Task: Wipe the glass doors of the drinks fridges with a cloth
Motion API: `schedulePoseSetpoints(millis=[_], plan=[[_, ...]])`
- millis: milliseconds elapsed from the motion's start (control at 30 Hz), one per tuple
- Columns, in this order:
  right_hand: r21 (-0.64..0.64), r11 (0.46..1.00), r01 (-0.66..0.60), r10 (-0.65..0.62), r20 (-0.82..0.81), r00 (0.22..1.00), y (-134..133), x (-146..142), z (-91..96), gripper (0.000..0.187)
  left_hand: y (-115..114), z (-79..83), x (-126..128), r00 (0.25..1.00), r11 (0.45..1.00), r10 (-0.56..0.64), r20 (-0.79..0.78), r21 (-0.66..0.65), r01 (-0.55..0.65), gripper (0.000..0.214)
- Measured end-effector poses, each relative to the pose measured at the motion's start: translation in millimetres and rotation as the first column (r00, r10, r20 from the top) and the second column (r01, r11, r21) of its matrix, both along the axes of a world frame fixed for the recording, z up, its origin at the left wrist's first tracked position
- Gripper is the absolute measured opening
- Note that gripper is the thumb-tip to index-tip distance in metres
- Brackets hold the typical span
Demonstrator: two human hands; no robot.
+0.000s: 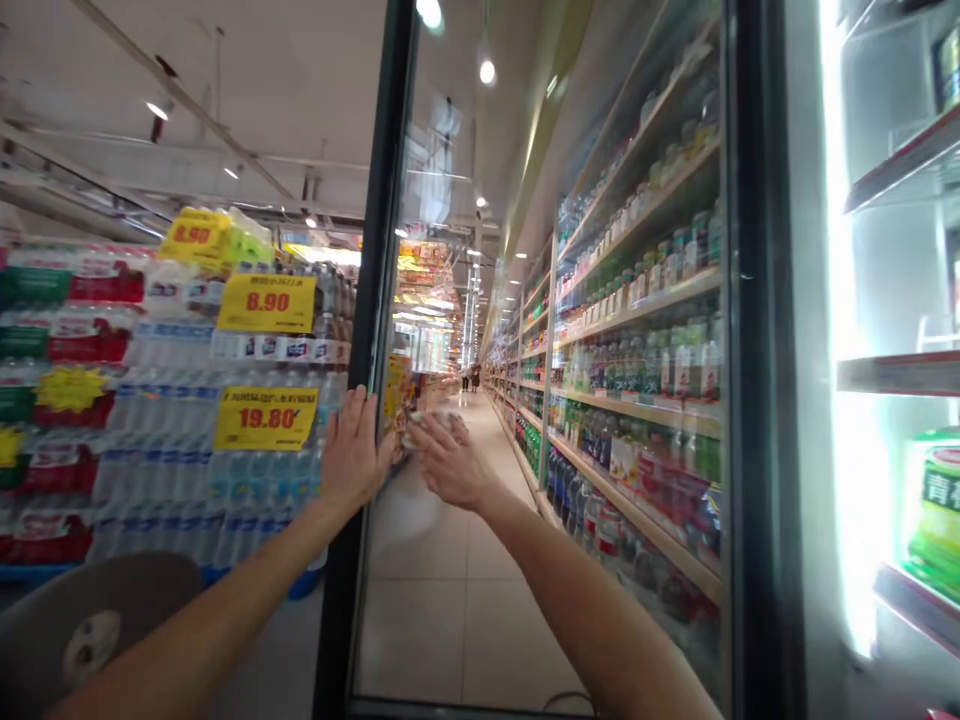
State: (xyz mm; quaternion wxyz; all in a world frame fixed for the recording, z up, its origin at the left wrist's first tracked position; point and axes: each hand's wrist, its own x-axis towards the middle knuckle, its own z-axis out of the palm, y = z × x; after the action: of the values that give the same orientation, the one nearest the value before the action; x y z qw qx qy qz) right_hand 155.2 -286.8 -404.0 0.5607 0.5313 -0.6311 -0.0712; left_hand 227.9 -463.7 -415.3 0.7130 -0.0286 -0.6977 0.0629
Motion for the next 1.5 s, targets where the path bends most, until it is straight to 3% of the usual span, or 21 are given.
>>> schedulePoseSetpoints(millis=[33,100,200,267,367,467,533,567,633,733,800,867,1000,1067,1100,1133,1267,1300,1333,1367,1500], plan=[[0.007,1.000,0.003,-0.003,-0.013,1.000,9,-4,-0.1,0.046,3,2.2,0,1.000,1.000,-0.001,0.012,-0.006,0.001,0.061],[-0.129,0.991,0.043,-0.044,-0.006,0.999,33,-14,17.3,0.048,11,7.9,-2,0.999,0.999,0.001,0.047,-0.043,0.001,0.061],[-0.483,0.860,0.168,-0.148,0.079,0.986,72,-26,54.7,0.051,31,14.7,-10,0.995,0.997,-0.005,0.100,-0.079,0.013,0.059],[-0.578,0.787,0.214,-0.189,0.104,0.976,94,-29,57.3,0.051,48,13.8,-19,0.990,0.996,-0.016,0.142,-0.082,0.028,0.059],[-0.580,0.778,0.241,-0.235,0.088,0.968,115,-28,12.3,0.050,74,2.9,-33,0.981,0.991,-0.034,0.189,-0.122,0.058,0.057],[-0.489,0.839,0.238,-0.250,0.041,0.967,133,-31,-46.5,0.045,90,-11.2,-44,0.985,0.986,-0.050,0.165,-0.148,0.075,0.056],[-0.474,0.843,0.254,-0.262,0.050,0.964,153,-37,-63.3,0.044,94,-17.0,-48,0.990,0.984,-0.057,0.127,-0.160,0.077,0.056],[-0.517,0.810,0.276,-0.275,0.080,0.958,167,-42,-63.1,0.045,94,-18.3,-48,0.992,0.983,-0.059,0.112,-0.166,0.077,0.057],[-0.680,0.650,0.338,-0.296,0.183,0.938,200,-53,-52.2,0.048,93,-18.6,-49,0.993,0.982,-0.059,0.102,-0.173,0.076,0.059],[-0.884,0.310,0.350,-0.238,0.284,0.929,238,-68,-36.9,0.052,92,-17.0,-49,0.994,0.982,-0.054,0.091,-0.176,0.069,0.060],[-0.922,0.202,0.331,-0.208,0.290,0.934,237,-69,-40.4,0.053,91,-16.6,-50,0.995,0.981,-0.057,0.078,-0.182,0.070,0.062],[-0.908,0.259,0.330,-0.219,0.278,0.935,212,-62,-54.1,0.054,90,-17.0,-52,0.995,0.980,-0.065,0.072,-0.185,0.077,0.063],[-0.704,0.640,0.309,-0.243,0.197,0.950,154,-43,-85.5,0.055,87,-17.7,-57,0.992,0.980,-0.087,0.091,-0.174,0.102,0.063],[-0.601,0.741,0.298,-0.246,0.170,0.954,158,-41,-93.4,0.053,86,-17.5,-58,0.989,0.980,-0.108,0.104,-0.159,0.124,0.064],[-0.604,0.734,0.311,-0.256,0.179,0.950,171,-44,-94.9,0.052,86,-17.4,-58,0.986,0.979,-0.120,0.113,-0.149,0.136,0.064],[-0.648,0.685,0.333,-0.267,0.202,0.942,188,-48,-95.2,0.052,87,-17.3,-58,0.984,0.980,-0.131,0.123,-0.137,0.147,0.064],[-0.905,0.238,0.352,-0.218,0.303,0.928,251,-71,-89.0,0.055,88,-18.2,-57,0.974,0.979,-0.162,0.161,-0.098,0.179,0.064],[-0.926,0.178,0.333,-0.197,0.298,0.934,252,-73,-87.6,0.055,87,-18.5,-57,0.973,0.979,-0.166,0.162,-0.094,0.182,0.064],[-0.933,0.167,0.320,-0.183,0.289,0.940,245,-73,-87.1,0.056,87,-18.7,-57,0.973,0.979,-0.166,0.160,-0.093,0.182,0.065],[-0.927,0.202,0.315,-0.177,0.281,0.943,232,-70,-87.5,0.056,87,-18.6,-58,0.974,0.979,-0.163,0.157,-0.095,0.179,0.065],[-0.767,0.557,0.318,-0.199,0.249,0.948,154,-44,-97.7,0.055,85,-16.2,-62,0.983,0.980,-0.140,0.120,-0.124,0.155,0.064]])
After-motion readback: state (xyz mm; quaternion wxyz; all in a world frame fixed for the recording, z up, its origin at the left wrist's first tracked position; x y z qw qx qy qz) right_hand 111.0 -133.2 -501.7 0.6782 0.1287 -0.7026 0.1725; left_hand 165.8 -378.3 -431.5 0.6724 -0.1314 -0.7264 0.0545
